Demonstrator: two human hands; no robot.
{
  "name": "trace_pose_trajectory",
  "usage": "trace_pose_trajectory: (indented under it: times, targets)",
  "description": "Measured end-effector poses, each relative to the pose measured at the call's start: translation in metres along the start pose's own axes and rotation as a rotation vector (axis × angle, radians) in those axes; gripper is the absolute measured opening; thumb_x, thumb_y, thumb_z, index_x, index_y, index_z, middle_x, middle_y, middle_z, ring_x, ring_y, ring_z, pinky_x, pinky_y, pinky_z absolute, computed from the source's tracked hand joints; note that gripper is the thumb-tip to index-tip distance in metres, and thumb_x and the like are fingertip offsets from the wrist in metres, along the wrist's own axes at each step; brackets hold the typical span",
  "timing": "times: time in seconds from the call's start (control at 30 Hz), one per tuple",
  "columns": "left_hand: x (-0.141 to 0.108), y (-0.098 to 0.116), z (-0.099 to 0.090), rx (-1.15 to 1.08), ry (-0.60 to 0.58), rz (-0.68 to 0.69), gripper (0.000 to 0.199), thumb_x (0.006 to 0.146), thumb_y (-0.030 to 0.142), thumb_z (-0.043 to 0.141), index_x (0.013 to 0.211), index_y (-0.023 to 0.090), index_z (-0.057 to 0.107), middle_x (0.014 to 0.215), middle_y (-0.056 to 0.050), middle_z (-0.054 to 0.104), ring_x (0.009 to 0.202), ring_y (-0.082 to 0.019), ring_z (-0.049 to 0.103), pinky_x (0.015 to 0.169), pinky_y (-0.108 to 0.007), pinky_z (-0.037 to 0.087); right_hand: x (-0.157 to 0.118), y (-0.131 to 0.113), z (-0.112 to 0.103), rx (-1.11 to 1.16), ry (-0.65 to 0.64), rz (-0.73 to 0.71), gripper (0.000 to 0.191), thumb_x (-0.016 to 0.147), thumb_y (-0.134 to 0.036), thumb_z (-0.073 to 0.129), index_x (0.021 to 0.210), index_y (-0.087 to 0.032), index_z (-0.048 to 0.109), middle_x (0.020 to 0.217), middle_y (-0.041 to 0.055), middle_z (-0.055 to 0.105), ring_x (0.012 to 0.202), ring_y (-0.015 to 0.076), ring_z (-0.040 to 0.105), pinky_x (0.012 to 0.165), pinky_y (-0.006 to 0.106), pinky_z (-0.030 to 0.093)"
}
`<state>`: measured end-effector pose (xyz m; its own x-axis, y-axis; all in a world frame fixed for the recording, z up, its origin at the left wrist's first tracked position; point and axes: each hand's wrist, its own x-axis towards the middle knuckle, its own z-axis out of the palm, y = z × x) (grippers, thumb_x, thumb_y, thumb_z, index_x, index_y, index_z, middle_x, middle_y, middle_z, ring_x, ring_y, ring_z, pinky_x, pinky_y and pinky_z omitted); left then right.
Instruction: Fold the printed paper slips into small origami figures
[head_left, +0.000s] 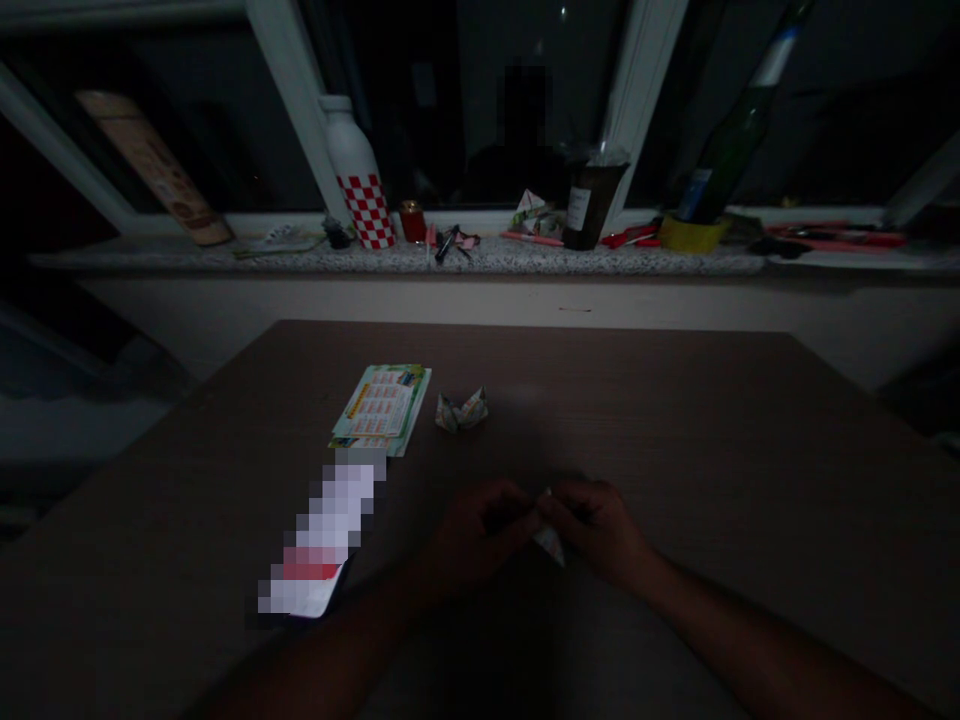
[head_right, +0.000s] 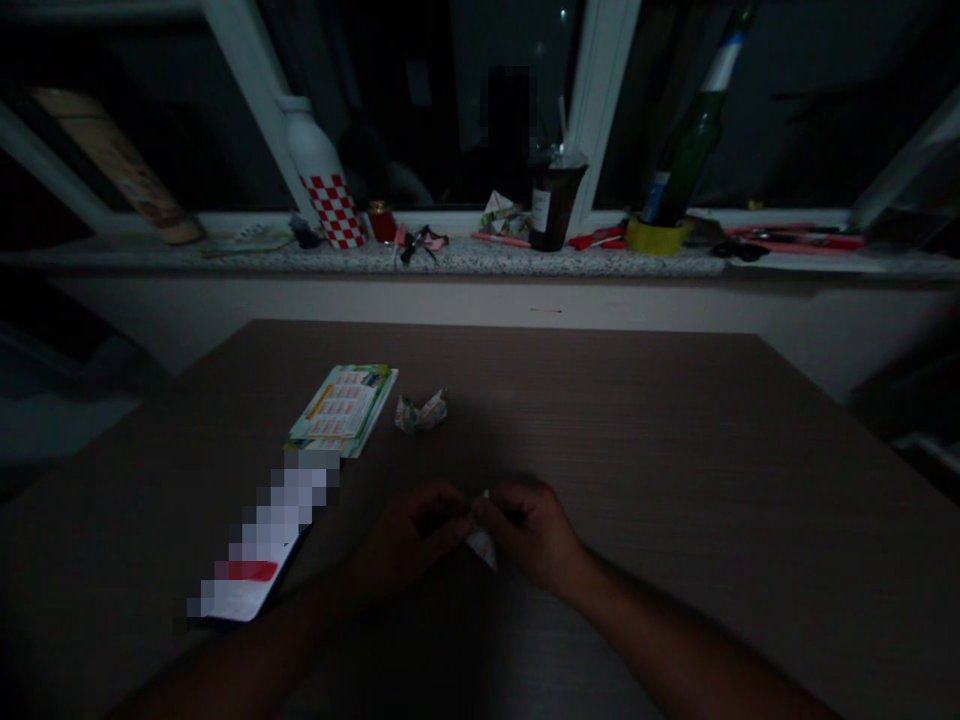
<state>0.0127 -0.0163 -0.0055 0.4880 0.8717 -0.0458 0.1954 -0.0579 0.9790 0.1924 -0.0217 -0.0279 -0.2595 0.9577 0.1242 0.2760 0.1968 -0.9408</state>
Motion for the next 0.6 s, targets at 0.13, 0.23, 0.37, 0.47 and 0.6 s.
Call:
trace_pose_trajectory:
  times: [0.13, 0.23, 0.37, 0.47, 0.6]
  targets:
    - [0.0002, -0.0009, 0.0011, 0.002, 0.021, -0.023, 0.019, 0.081, 0.034, 0.061, 0.083, 0.015, 0.060, 0.074, 0.000, 0.060, 0.069, -0.012, 0.056, 0.062, -0.022, 0.043, 0.0000, 0.0033, 0.0000, -0.004, 0.001, 0.004, 0.040, 0.086, -0.044, 0.049, 0.059, -0.015, 0.056, 0.052, -0.0025, 0.045, 0.048, 0.0095, 0.041, 0.046, 0.021, 0.032]
    - [0.0012, -0.0009, 0.0017, 0.024, 0.050, -0.034, 0.017, 0.081, 0.032, 0.062, 0.083, 0.015, 0.061, 0.074, 0.000, 0.060, 0.068, -0.012, 0.056, 0.061, -0.022, 0.043, 0.0001, 0.0047, 0.0001, -0.004, -0.007, -0.001, 0.040, 0.087, -0.045, 0.049, 0.062, -0.015, 0.059, 0.052, -0.0022, 0.047, 0.049, 0.0097, 0.043, 0.047, 0.021, 0.034]
    - [0.0022, 0.0023, 0.0015, 0.036, 0.066, -0.036, 0.014, 0.081, 0.029, 0.061, 0.080, 0.016, 0.061, 0.071, 0.001, 0.060, 0.065, -0.012, 0.055, 0.060, -0.022, 0.042, 0.0000, 0.0036, 0.0004, 0.011, -0.018, 0.011, 0.039, 0.087, -0.044, 0.050, 0.064, -0.015, 0.060, 0.053, -0.0023, 0.048, 0.050, 0.0097, 0.044, 0.047, 0.021, 0.034]
    - [0.0022, 0.0042, 0.0013, 0.048, 0.068, -0.050, 0.013, 0.081, 0.029, 0.061, 0.079, 0.016, 0.061, 0.068, 0.001, 0.060, 0.062, -0.011, 0.055, 0.060, -0.022, 0.043, 0.0002, 0.0015, 0.0005, 0.034, -0.014, 0.020, 0.040, 0.087, -0.047, 0.050, 0.064, -0.015, 0.060, 0.053, -0.0023, 0.048, 0.050, 0.0099, 0.044, 0.047, 0.021, 0.035]
    - [0.0018, 0.0053, 0.0011, 0.036, 0.071, -0.030, 0.013, 0.081, 0.029, 0.061, 0.080, 0.016, 0.062, 0.073, 0.001, 0.063, 0.068, -0.012, 0.058, 0.064, -0.023, 0.044, 0.0011, -0.0005, -0.0011, 0.050, -0.035, 0.001, 0.044, 0.088, -0.050, 0.046, 0.063, -0.015, 0.057, 0.054, -0.0025, 0.046, 0.049, 0.0098, 0.043, 0.047, 0.021, 0.035]
